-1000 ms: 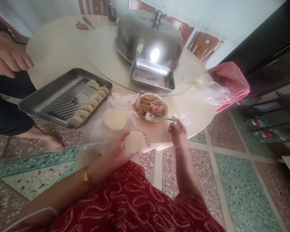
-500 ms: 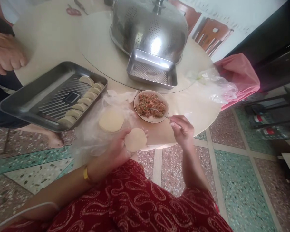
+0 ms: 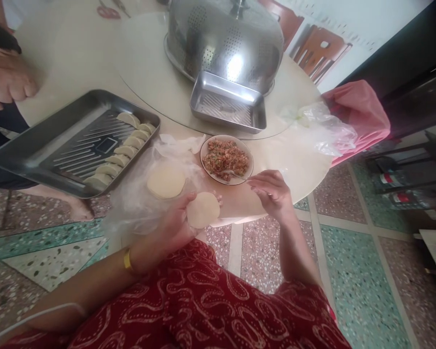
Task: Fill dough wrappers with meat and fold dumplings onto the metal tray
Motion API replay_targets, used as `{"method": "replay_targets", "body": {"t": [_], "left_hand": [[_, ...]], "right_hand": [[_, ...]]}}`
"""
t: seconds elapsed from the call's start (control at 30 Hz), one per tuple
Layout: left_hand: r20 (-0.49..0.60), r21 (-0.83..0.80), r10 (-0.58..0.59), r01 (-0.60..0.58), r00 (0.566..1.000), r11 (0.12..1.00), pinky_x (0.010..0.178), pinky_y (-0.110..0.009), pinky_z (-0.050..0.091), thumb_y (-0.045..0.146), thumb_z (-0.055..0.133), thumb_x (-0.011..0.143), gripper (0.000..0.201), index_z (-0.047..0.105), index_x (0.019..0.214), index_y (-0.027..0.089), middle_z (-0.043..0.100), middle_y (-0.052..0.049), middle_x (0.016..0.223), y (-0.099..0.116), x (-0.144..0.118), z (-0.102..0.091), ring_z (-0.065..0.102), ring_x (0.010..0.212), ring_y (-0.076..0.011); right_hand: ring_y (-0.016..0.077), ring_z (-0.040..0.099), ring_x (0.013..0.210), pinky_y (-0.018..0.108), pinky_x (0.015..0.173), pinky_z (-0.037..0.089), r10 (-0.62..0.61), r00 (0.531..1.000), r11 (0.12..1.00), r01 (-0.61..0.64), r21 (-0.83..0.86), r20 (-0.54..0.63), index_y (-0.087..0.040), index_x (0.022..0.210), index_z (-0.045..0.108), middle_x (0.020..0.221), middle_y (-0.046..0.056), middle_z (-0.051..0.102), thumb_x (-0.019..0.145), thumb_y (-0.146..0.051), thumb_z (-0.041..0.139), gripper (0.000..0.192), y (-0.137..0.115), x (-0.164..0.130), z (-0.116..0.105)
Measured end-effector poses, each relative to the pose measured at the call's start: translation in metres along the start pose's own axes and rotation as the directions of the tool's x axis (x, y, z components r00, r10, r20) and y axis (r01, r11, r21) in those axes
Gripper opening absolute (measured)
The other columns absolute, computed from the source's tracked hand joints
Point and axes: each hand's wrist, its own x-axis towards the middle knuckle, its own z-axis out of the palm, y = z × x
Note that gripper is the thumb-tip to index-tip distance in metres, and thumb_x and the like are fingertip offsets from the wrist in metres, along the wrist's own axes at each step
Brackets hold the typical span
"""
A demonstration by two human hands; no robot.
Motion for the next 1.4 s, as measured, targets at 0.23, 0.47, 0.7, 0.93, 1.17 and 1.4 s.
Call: {"method": "replay_targets", "body": {"t": [0.23,0.47,0.7,0.93,1.17,1.4], "left_hand": [[-0.005,0.029,0.026,-0.026,1.0,0.999,0.096,-0.033,0.054,0.029,0.047,0.094,0.046,0.057,0.13,0.002,0.074,-0.017,0.108,0.002,-0.005,-0.001,0.069,0.105,-0.0249],[0.029,0.024,0.045,-0.046,0.999,0.999,0.095,-0.035,0.055,0.027,0.049,0.092,0.042,0.061,0.124,0.002,0.074,-0.018,0.108,0.001,-0.001,-0.008,0.07,0.104,-0.0262],[0.043,0.014,0.045,-0.045,0.998,0.999,0.099,-0.035,0.053,0.028,0.045,0.095,0.044,0.059,0.127,0.001,0.075,-0.018,0.106,0.001,-0.003,-0.01,0.07,0.104,-0.0255],[0.032,0.003,0.02,-0.02,0.999,1.0,0.1,-0.038,0.053,0.026,0.044,0.095,0.05,0.052,0.136,-0.001,0.073,-0.02,0.11,0.004,-0.004,-0.004,0.069,0.109,-0.0275],[0.003,0.005,0.032,-0.032,0.999,0.999,0.098,-0.037,0.054,0.026,0.045,0.094,0.05,0.053,0.136,-0.001,0.073,-0.02,0.11,0.004,-0.007,-0.002,0.069,0.109,-0.0276],[-0.012,0.007,0.046,-0.045,0.999,0.999,0.098,-0.036,0.055,0.025,0.047,0.093,0.047,0.056,0.131,0.0,0.074,-0.019,0.108,0.006,-0.008,-0.003,0.07,0.106,-0.027]], "right_hand": [[0.0197,0.066,0.095,0.041,0.084,0.052,-0.123,0.987,0.992,0.123,0.007,0.107,-0.034,0.101,0.072,0.1,-0.003,0.078,0.094,-0.027,0.06,0.016,0.0,0.015,0.01],[0.0205,0.063,0.094,0.042,0.084,0.049,-0.04,0.998,0.998,0.043,-0.037,0.057,-0.04,0.106,0.071,0.1,-0.004,0.076,0.092,-0.027,0.063,0.021,-0.003,0.005,-0.014],[0.0205,0.063,0.088,0.041,0.081,0.049,-0.082,0.993,0.995,0.085,-0.041,0.087,-0.037,0.103,0.071,0.092,-0.003,0.076,0.092,-0.027,0.062,0.018,-0.003,0.012,0.004],[0.0195,0.062,0.081,0.039,0.077,0.049,0.007,0.999,0.989,-0.015,-0.149,-0.053,-0.03,0.108,0.063,0.09,0.0,0.074,0.095,-0.02,0.053,0.019,-0.016,0.0,-0.015],[0.0201,0.059,0.073,0.036,0.066,0.048,0.1,0.987,0.958,-0.129,-0.258,-0.125,-0.022,0.094,0.061,0.076,0.004,0.068,0.097,-0.022,0.042,0.02,-0.022,0.01,0.01],[0.02,0.061,0.078,0.039,0.072,0.051,0.031,0.994,0.99,-0.045,-0.134,-0.106,-0.026,0.1,0.061,0.086,0.004,0.072,0.096,-0.02,0.045,0.018,-0.025,0.002,0.022]]}}
